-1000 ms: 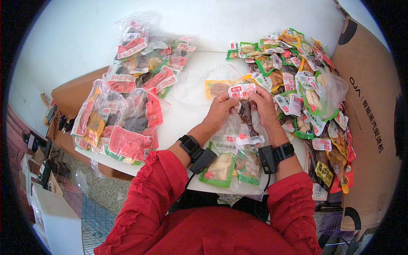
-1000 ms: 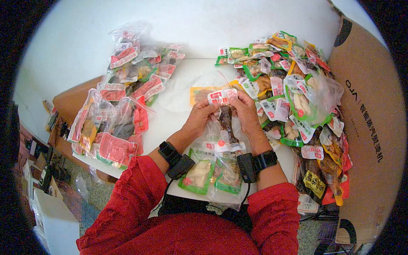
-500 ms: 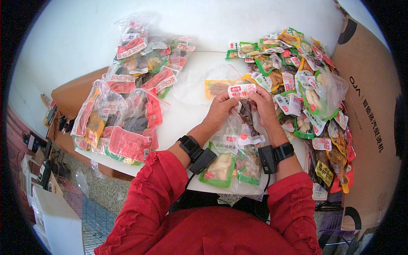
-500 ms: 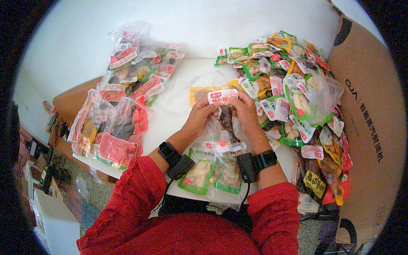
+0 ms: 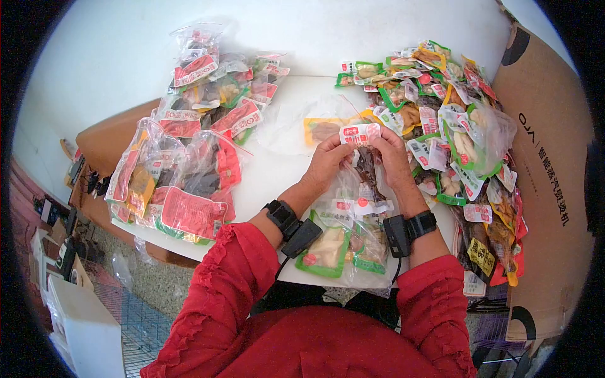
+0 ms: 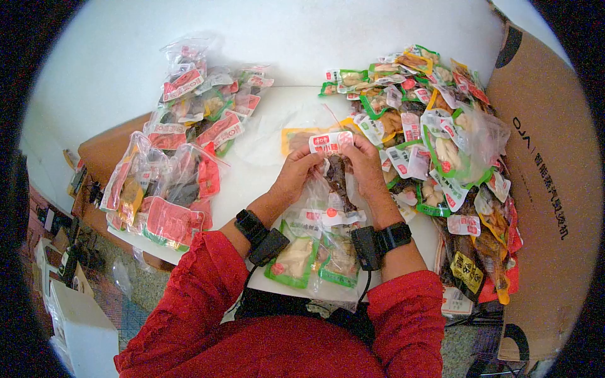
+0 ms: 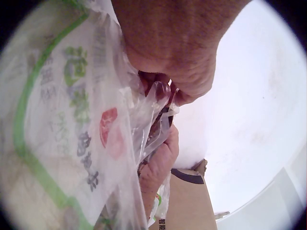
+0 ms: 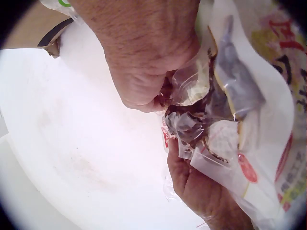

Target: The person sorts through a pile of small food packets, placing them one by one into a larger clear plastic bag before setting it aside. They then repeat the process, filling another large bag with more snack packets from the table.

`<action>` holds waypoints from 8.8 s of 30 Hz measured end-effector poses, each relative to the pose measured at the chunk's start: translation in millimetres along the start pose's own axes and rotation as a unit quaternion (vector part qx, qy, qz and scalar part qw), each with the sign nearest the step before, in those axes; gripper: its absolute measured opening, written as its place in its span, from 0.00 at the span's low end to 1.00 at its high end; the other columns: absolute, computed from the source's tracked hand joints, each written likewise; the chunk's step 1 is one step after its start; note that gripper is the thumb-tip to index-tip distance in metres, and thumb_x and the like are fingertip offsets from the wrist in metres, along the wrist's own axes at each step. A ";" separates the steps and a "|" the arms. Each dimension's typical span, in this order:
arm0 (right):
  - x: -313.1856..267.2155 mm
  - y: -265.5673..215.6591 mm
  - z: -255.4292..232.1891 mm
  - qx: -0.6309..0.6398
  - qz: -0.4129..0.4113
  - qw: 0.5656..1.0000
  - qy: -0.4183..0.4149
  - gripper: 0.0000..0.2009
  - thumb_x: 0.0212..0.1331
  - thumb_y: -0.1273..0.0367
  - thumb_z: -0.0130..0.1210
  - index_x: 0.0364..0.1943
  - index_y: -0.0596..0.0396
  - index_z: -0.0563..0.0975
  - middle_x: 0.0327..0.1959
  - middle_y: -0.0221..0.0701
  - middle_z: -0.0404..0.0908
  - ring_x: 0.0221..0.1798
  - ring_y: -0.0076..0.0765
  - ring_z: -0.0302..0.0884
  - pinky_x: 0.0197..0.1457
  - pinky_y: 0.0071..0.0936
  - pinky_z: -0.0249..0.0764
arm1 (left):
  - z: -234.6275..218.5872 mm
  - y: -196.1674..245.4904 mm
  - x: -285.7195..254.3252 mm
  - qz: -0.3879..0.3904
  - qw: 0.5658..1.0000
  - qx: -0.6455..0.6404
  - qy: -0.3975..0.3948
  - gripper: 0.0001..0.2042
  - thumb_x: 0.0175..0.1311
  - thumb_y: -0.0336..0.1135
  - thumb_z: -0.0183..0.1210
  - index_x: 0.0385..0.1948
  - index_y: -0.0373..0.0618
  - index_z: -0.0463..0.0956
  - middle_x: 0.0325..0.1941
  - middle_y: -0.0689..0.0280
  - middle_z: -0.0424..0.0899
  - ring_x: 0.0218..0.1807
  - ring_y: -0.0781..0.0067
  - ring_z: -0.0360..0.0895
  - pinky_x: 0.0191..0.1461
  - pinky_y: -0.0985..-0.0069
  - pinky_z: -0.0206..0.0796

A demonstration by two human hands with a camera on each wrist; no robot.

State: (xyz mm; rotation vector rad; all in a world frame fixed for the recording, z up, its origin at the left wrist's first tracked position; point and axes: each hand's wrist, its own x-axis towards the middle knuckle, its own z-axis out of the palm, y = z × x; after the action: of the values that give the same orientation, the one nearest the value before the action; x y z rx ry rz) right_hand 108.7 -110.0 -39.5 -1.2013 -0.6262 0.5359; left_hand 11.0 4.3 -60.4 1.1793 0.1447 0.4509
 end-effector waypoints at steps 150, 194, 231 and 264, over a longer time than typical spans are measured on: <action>-14.0 -29.6 2.3 -0.082 0.147 0.944 -0.285 0.14 0.55 0.66 0.47 0.42 0.61 0.72 0.38 0.37 0.77 0.33 0.29 0.76 0.28 0.21 0.70 | 6.0 81.2 -10.9 0.181 0.858 0.480 -0.010 0.09 0.57 0.35 0.51 0.26 0.38 0.73 0.18 0.71 0.70 0.23 0.83 0.65 0.28 0.83 0.60; 8.1 16.1 -24.0 -0.143 0.112 0.967 -0.178 0.05 0.56 0.70 0.48 0.33 0.55 0.73 0.26 0.24 0.75 0.25 0.16 0.71 0.27 0.13 0.69 | -25.7 5.6 2.5 -0.008 0.979 0.187 -0.086 0.08 0.60 0.34 0.49 0.23 0.43 0.71 0.17 0.75 0.68 0.18 0.87 0.63 0.21 0.86 0.57; 14.8 26.6 -30.2 -0.232 0.080 0.964 -0.101 0.07 0.57 0.70 0.48 0.36 0.57 0.74 0.28 0.24 0.75 0.27 0.15 0.69 0.28 0.12 0.66 | -31.3 -4.5 5.1 0.070 0.981 0.173 -0.050 0.09 0.53 0.33 0.48 0.25 0.38 0.73 0.17 0.66 0.73 0.17 0.78 0.69 0.21 0.80 0.63; 56.0 -112.7 -127.5 -0.625 -0.109 0.769 0.071 0.07 0.48 0.72 0.47 0.29 0.59 0.76 0.21 0.31 0.76 0.24 0.25 0.73 0.28 0.24 0.68 | -28.7 -7.0 8.1 0.104 0.958 0.263 -0.055 0.08 0.53 0.34 0.47 0.24 0.40 0.72 0.18 0.65 0.73 0.19 0.77 0.70 0.22 0.79 0.64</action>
State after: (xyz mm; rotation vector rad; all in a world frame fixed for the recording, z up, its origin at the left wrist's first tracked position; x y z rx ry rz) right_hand 243.3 -189.8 47.8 -2.3497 -1.0196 -0.2973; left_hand 10.4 30.2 -76.9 1.7502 0.0424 0.5478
